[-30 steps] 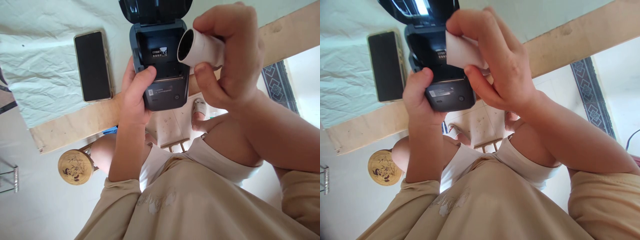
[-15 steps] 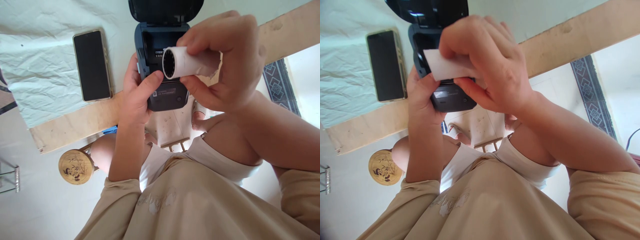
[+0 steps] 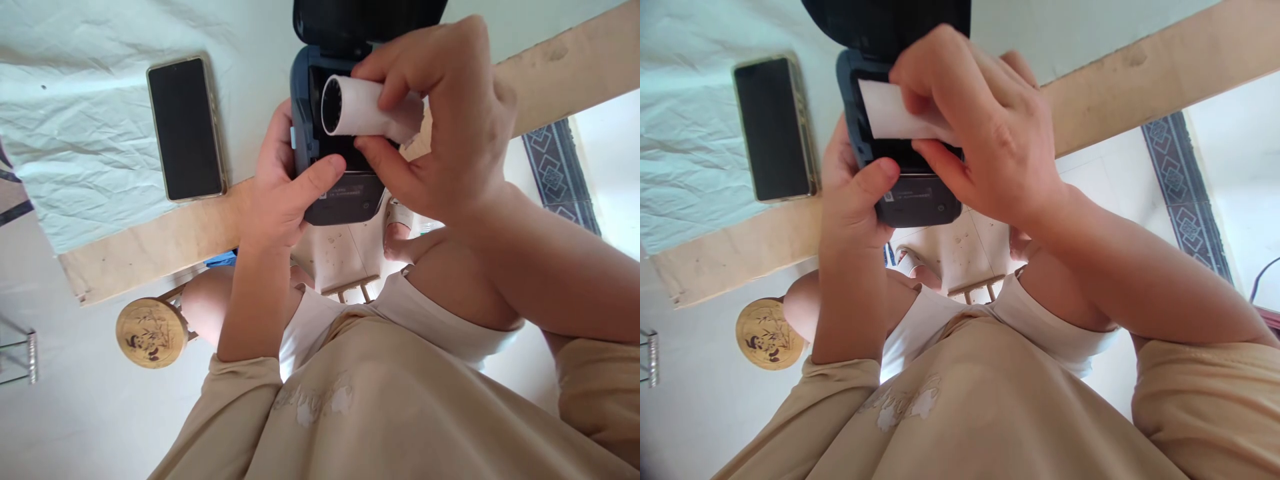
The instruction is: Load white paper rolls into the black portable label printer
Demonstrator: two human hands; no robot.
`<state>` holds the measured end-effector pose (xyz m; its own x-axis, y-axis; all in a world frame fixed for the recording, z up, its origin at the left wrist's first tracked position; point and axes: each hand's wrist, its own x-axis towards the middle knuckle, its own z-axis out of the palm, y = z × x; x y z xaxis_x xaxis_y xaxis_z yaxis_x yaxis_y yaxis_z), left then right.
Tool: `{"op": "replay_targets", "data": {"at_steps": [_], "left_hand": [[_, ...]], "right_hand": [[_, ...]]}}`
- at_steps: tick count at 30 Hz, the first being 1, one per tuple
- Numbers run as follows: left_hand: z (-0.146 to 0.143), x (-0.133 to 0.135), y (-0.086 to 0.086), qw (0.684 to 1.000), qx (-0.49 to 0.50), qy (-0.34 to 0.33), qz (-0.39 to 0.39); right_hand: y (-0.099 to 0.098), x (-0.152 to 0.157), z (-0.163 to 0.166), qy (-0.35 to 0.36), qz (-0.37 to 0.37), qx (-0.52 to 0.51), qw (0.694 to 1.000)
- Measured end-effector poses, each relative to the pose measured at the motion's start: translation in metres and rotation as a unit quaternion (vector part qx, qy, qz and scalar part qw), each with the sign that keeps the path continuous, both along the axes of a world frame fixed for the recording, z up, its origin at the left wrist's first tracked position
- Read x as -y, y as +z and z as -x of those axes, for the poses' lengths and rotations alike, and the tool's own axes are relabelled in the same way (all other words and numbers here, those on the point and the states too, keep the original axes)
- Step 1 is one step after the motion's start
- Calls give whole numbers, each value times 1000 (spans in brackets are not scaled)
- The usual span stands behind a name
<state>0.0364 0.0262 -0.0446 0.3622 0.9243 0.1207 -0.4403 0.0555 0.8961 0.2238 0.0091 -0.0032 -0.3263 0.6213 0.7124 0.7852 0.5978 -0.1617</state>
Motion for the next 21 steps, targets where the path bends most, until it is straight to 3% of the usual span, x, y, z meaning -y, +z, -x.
{"op": "replay_targets", "data": {"at_steps": [3,6,10,15,18,21], "left_hand": [[-1,0,-1,1000,-2,-6,-8],[-4,2,2,999,13,33,15],[-4,6,10,999,6,21,44],[-3,8,16,997,-13,36,62],[-6,8,11,999,2,37,40],[-9,5,4,999,9,36,21]], "right_hand": [[5,2,1,-16,55,-2,998],[10,3,4,-29,101,-25,994],[10,0,3,26,105,-44,993],[9,2,3,20,63,-51,996],[6,1,5,17,38,-51,998],[3,-5,4,53,-33,-74,995]]}}
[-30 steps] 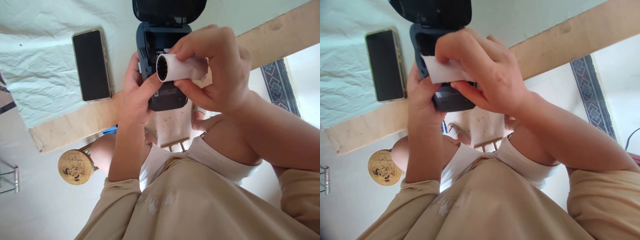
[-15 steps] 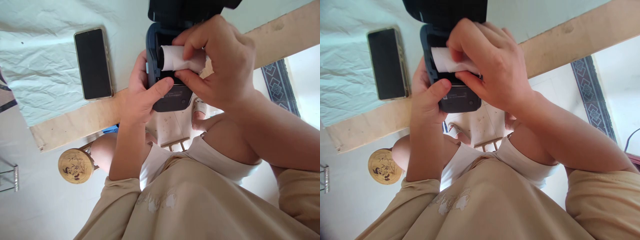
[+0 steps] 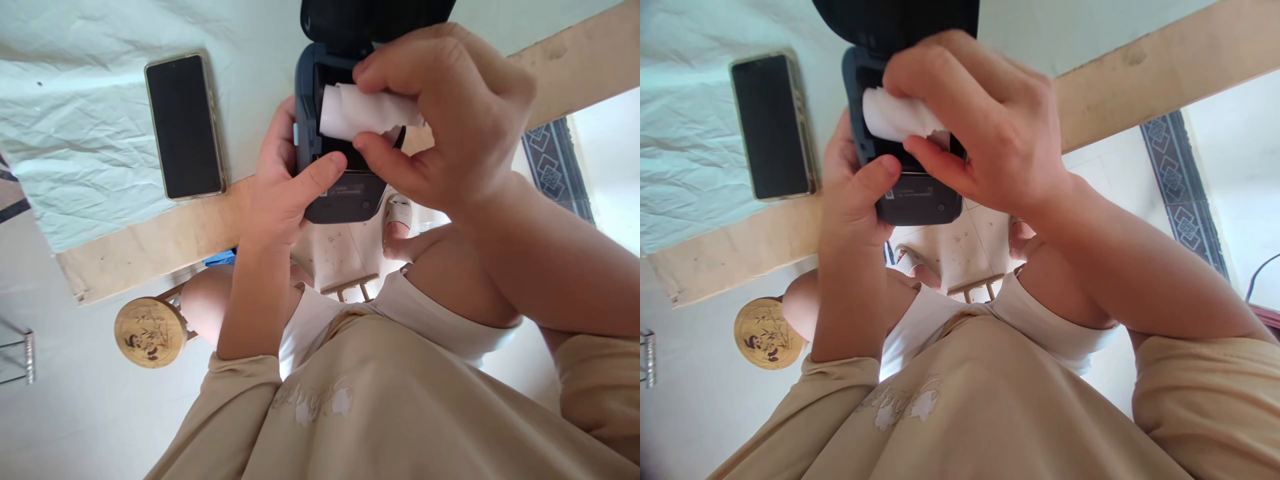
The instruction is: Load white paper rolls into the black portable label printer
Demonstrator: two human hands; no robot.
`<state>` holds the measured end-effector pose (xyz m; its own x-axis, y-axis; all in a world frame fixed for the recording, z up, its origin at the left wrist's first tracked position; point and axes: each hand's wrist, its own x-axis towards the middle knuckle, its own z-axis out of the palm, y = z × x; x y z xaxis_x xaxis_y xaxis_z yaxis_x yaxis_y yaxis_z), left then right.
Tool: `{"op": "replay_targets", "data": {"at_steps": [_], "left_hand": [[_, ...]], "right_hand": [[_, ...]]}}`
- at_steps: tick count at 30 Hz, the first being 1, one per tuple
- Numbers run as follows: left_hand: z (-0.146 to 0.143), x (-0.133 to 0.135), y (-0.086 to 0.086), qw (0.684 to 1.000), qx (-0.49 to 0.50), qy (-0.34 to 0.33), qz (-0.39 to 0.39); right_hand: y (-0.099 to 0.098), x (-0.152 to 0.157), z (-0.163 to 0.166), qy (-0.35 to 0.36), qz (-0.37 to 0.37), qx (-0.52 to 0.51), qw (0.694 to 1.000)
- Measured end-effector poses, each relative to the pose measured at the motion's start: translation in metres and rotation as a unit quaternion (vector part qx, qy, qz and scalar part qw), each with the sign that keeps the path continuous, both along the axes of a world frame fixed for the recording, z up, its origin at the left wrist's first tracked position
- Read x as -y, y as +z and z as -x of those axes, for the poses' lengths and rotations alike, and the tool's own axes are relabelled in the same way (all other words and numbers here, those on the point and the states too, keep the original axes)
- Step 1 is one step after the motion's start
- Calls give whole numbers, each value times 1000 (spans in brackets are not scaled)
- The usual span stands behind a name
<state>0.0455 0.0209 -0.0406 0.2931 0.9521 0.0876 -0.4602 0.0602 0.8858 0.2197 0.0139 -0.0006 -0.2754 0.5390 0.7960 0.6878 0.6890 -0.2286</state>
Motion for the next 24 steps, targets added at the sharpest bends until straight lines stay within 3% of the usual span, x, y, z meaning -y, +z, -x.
{"op": "replay_targets", "data": {"at_steps": [3,9,15,19,24], "left_hand": [[-1,0,-1,1000,7,-7,-4],[2,4,9,999,0,-18,39],[7,-2,3,999,17,-25,13],[6,3,20,997,-2,11,71],[6,8,38,995,2,10,104]], "right_hand": [[-1,-2,-1,-10,-19,-36,999],[1,3,-1,-86,53,-9,995],[1,2,0,-61,43,4,997],[0,4,5,-26,-15,-27,999],[-5,4,9,15,-42,-17,999]]}}
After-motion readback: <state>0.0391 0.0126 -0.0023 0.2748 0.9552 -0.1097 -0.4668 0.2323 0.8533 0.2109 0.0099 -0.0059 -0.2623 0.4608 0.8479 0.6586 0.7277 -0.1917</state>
